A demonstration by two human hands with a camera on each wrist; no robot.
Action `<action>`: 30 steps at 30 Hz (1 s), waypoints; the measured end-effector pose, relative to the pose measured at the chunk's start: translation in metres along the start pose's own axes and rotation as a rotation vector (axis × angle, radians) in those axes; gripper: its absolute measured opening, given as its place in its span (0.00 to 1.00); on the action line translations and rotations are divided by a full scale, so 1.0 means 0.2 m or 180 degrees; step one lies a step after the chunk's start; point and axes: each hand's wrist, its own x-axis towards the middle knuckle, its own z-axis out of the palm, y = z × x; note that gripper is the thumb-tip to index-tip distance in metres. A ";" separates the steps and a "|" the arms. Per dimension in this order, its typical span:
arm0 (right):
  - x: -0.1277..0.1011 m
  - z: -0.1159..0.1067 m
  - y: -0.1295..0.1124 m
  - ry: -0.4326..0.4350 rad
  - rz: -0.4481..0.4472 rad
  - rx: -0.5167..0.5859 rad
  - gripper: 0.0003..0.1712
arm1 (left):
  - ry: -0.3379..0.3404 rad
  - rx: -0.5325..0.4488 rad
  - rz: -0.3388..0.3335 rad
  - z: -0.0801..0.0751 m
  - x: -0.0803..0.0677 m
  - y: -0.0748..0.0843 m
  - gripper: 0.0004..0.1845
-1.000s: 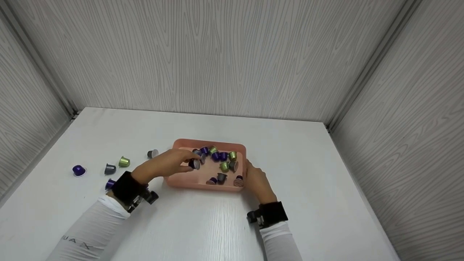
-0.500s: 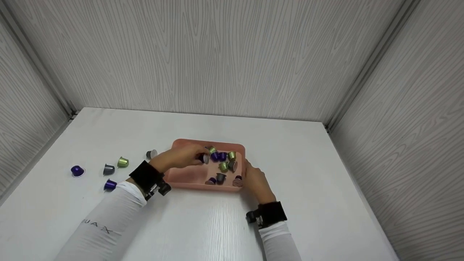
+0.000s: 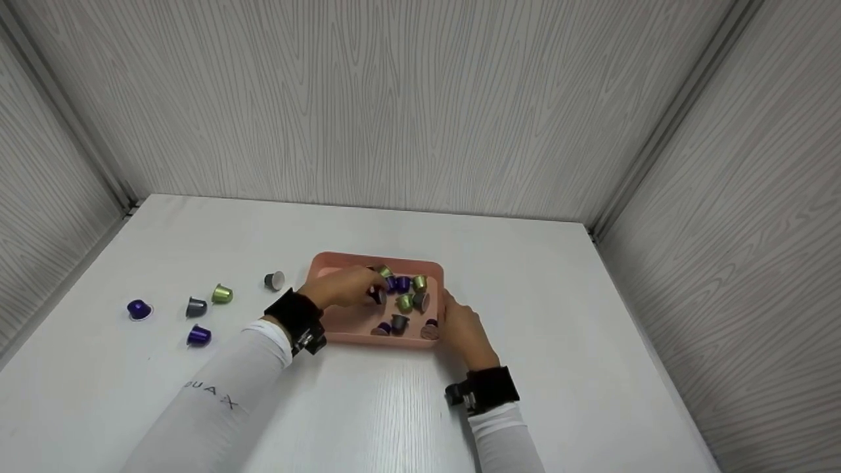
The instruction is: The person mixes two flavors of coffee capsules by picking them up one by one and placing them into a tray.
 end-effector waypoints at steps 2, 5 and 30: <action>0.00 0.00 0.00 0.0007 0.0016 0.0012 0.29 | 0.0001 -0.0133 -0.0097 0.01 0.00 0.01 0.15; 0.00 0.00 0.00 0.0025 -0.0015 0.0022 0.29 | 0.0006 -0.0310 -0.0231 0.02 -0.02 0.02 0.17; 0.00 0.00 -0.01 0.0064 -0.0024 -0.0054 0.29 | 0.0470 -0.0305 0.0292 -0.07 -0.17 -0.04 0.14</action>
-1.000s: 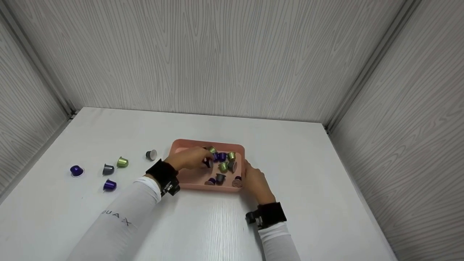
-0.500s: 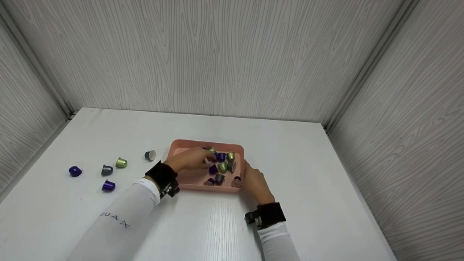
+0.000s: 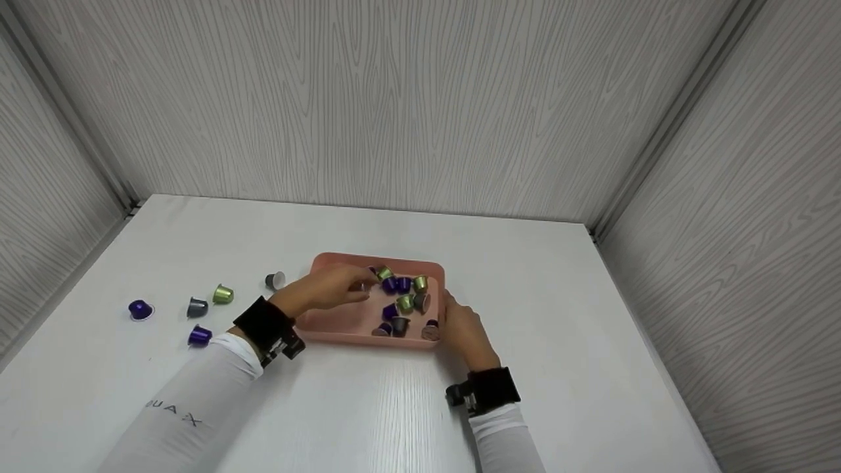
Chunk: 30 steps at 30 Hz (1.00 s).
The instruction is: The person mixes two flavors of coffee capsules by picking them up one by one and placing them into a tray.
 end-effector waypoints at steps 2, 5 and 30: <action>0.00 0.00 0.00 -0.0027 0.0020 0.0022 0.30 | 0.0017 0.0019 0.0017 0.00 -0.02 -0.01 0.14; 0.00 0.00 -0.01 -0.0088 0.0059 0.0074 0.30 | 0.0061 0.0009 0.0104 -0.01 -0.06 -0.02 0.17; 0.01 0.00 -0.01 -0.0116 0.0175 0.0021 0.31 | 0.0661 0.0717 0.0364 -0.05 -0.45 -0.11 0.39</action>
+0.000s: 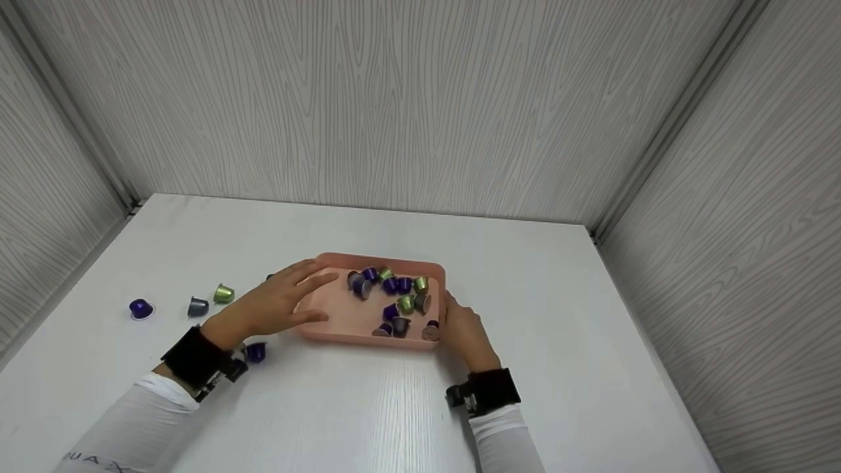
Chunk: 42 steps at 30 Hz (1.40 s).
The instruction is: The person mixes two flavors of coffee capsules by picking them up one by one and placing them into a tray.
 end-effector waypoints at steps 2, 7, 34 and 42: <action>0.00 0.00 0.00 0.0013 -0.0016 0.0011 0.31 | -0.0054 -0.0021 -0.0079 0.00 -0.04 0.00 0.40; 0.00 0.01 0.01 0.0054 -0.0099 -0.0041 0.30 | -0.0140 -0.0055 -0.0203 0.00 -0.13 -0.01 0.42; -0.01 0.00 0.00 0.0102 -0.0120 -0.0001 0.29 | -0.0463 -0.0244 -0.0880 0.04 -0.49 -0.03 0.52; -0.02 0.00 0.00 0.0109 -0.0169 -0.0006 0.29 | -0.0635 -0.0431 -0.0977 0.01 -0.53 -0.02 0.51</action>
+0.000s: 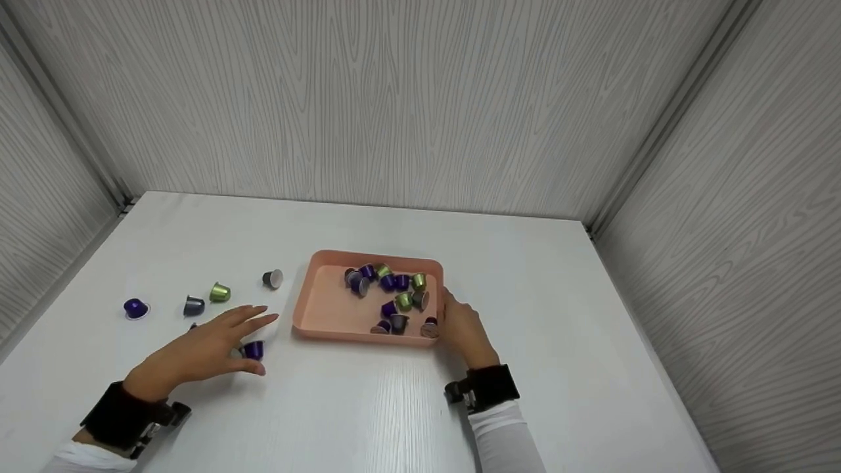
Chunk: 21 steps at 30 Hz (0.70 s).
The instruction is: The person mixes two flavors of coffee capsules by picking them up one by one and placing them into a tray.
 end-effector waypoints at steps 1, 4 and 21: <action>0.00 0.00 0.00 -0.0002 0.0007 -0.0002 0.30 | -0.0043 -0.0012 -0.0018 0.00 0.00 0.00 0.51; 0.00 0.00 0.01 -0.0016 0.0009 0.0006 0.30 | -0.0159 -0.0088 -0.0099 -0.01 -0.02 0.00 0.51; 0.01 0.00 0.01 -0.0046 0.0035 0.0020 0.30 | -0.0453 -0.0138 -0.0256 -0.01 -0.01 0.00 0.32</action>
